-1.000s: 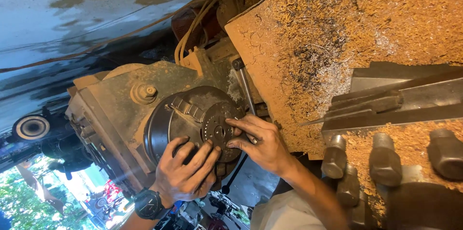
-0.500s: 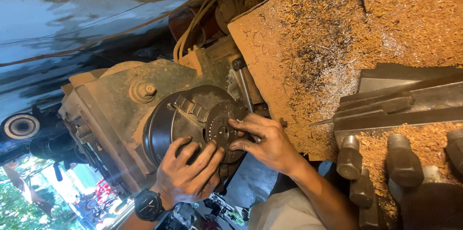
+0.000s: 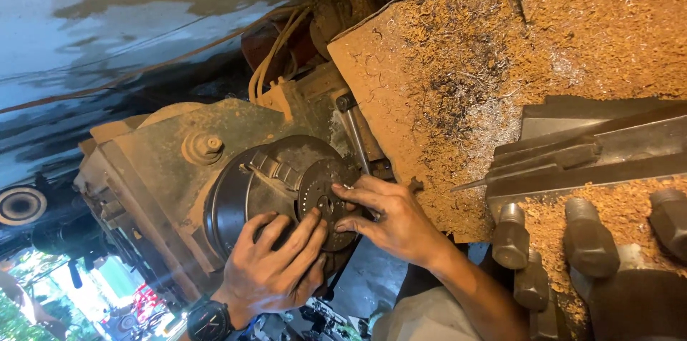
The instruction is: The person aligns and checks the fit of a metal gear within a lathe chuck.
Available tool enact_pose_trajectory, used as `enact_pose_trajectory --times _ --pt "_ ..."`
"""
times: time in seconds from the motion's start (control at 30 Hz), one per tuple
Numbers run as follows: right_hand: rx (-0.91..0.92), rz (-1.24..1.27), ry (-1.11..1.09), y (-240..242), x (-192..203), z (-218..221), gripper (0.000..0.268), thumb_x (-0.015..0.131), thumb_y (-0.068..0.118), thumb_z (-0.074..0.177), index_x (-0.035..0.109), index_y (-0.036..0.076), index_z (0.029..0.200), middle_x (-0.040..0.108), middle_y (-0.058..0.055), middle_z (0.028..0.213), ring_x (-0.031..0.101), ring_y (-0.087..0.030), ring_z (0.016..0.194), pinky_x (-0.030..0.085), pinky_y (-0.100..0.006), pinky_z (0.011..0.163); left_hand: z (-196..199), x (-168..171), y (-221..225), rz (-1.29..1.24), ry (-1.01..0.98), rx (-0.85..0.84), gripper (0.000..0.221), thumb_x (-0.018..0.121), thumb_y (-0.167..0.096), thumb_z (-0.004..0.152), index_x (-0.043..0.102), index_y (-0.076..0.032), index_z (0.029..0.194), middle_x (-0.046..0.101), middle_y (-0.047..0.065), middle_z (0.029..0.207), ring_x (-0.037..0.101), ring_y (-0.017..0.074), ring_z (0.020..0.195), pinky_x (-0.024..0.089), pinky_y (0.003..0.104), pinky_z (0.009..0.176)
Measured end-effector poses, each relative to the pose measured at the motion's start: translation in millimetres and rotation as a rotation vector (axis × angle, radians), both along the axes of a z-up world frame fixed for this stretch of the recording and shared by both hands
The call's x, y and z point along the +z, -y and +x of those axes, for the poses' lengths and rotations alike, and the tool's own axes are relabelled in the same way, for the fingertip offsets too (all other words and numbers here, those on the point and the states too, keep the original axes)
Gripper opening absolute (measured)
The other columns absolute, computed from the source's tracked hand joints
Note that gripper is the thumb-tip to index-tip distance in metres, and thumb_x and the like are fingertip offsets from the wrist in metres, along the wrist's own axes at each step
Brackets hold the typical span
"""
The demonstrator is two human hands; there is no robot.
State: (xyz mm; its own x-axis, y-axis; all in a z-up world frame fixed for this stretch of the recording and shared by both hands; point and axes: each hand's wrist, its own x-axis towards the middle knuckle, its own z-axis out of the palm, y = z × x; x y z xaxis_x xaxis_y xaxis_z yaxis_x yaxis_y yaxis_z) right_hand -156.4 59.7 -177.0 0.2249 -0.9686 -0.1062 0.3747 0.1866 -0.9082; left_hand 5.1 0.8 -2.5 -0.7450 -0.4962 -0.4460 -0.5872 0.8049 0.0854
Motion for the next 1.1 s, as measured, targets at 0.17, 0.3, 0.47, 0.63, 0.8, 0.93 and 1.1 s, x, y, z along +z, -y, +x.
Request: enact_pose_trajectory --times 0.17,0.3,0.47,0.63,0.8,0.93,1.1 --pt "-0.038 -0.012 0.016 -8 -6 9 0.056 0.087 0.014 0.078 0.07 0.006 0.13 0.069 -0.009 0.093 0.069 -0.02 0.081 0.057 -0.033 0.071 -6 -1 10 0.038 0.042 -0.036 0.053 0.072 -0.043 0.082 0.071 -0.007 0.121 0.066 0.013 0.131 0.059 0.0307 0.108 0.047 0.051 0.09" --pt "-0.058 -0.014 -0.002 -7 -2 6 0.054 0.085 0.014 0.079 0.069 0.004 0.13 0.07 -0.009 0.098 0.069 -0.017 0.083 0.057 -0.032 0.071 -11 2 18 0.081 0.014 -0.038 0.061 0.069 -0.057 0.083 0.071 -0.006 0.117 0.065 0.014 0.128 0.058 0.032 0.104 0.045 0.058 0.093" --pt "-0.166 0.132 -0.072 -29 -2 10 0.043 0.08 0.013 0.084 0.072 0.002 0.125 0.069 -0.007 0.087 0.063 -0.014 0.074 0.051 -0.028 0.064 -13 1 18 0.063 0.001 -0.03 0.06 0.07 -0.057 0.081 0.071 -0.008 0.115 0.067 0.012 0.126 0.057 0.0312 0.098 0.043 0.058 0.093" --pt "-0.277 0.274 -0.111 -50 0 10 0.029 0.076 0.011 0.089 0.076 0.001 0.116 0.07 -0.006 0.082 0.06 -0.011 0.068 0.048 -0.025 0.061 -13 0 19 0.072 0.009 -0.031 0.058 0.071 -0.056 0.079 0.071 -0.008 0.113 0.067 0.012 0.124 0.057 0.0328 0.095 0.042 0.058 0.091" --pt "-0.362 0.228 -0.109 -52 6 10 0.023 0.072 0.008 0.092 0.076 0.001 0.115 0.074 -0.006 0.092 0.068 -0.012 0.078 0.053 -0.024 0.069 -15 2 19 0.058 -0.016 -0.057 0.057 0.069 -0.054 0.08 0.071 -0.007 0.113 0.067 0.014 0.124 0.058 0.0355 0.097 0.042 0.058 0.091" --pt "-0.3 0.237 -0.104 -43 8 12 0.029 0.074 0.01 0.089 0.076 0.003 0.117 0.075 -0.006 0.094 0.069 -0.013 0.078 0.053 -0.025 0.067 -13 -2 18 0.032 -0.053 -0.08 0.058 0.069 -0.054 0.08 0.071 -0.006 0.113 0.067 0.014 0.123 0.057 0.0358 0.097 0.041 0.059 0.09" --pt "-0.072 0.308 0.005 -17 16 4 0.062 0.089 0.024 0.073 0.07 0.007 0.13 0.073 -0.007 0.104 0.066 -0.018 0.088 0.052 -0.031 0.071 -10 -2 16 0.03 -0.047 -0.06 0.054 0.071 -0.051 0.081 0.072 -0.006 0.112 0.067 0.015 0.123 0.058 0.0351 0.097 0.042 0.058 0.091"
